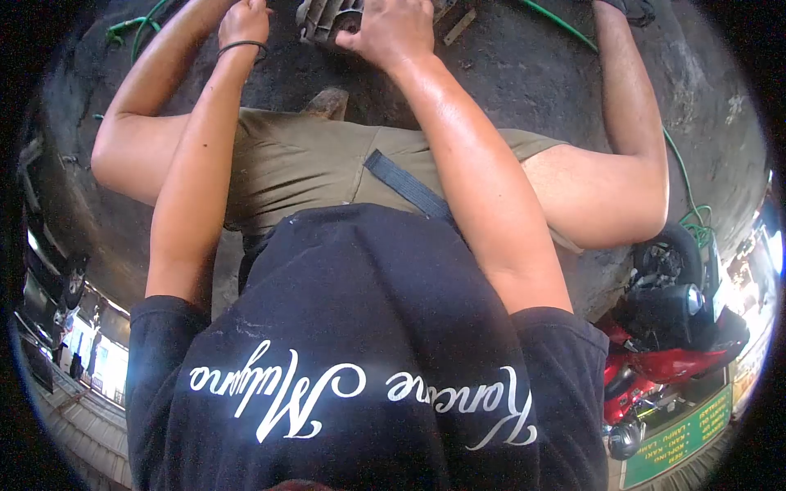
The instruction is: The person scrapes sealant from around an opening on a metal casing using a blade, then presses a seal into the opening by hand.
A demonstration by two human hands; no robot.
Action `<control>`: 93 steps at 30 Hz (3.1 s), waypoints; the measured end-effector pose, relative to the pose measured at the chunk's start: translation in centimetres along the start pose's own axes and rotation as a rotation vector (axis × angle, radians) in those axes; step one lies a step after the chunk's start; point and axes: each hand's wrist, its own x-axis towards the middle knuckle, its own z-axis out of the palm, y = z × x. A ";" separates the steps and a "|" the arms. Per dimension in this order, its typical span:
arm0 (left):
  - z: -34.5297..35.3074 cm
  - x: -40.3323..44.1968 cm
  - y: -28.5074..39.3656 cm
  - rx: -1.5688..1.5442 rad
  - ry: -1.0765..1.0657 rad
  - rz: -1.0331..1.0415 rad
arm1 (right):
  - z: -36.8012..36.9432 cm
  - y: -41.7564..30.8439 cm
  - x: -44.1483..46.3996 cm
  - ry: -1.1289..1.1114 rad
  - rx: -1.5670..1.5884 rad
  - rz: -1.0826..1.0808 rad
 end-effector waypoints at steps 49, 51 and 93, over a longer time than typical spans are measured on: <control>-2.9 -0.6 4.3 -0.387 -0.277 -0.083 | -1.3 -0.4 1.7 -0.043 0.046 0.105; -3.2 -0.9 4.6 -0.369 -0.260 -0.079 | -1.3 -0.3 1.7 -0.037 0.057 0.106; -3.5 -1.2 5.2 -0.449 -0.305 -0.096 | 4.1 3.2 -2.5 0.213 0.245 0.247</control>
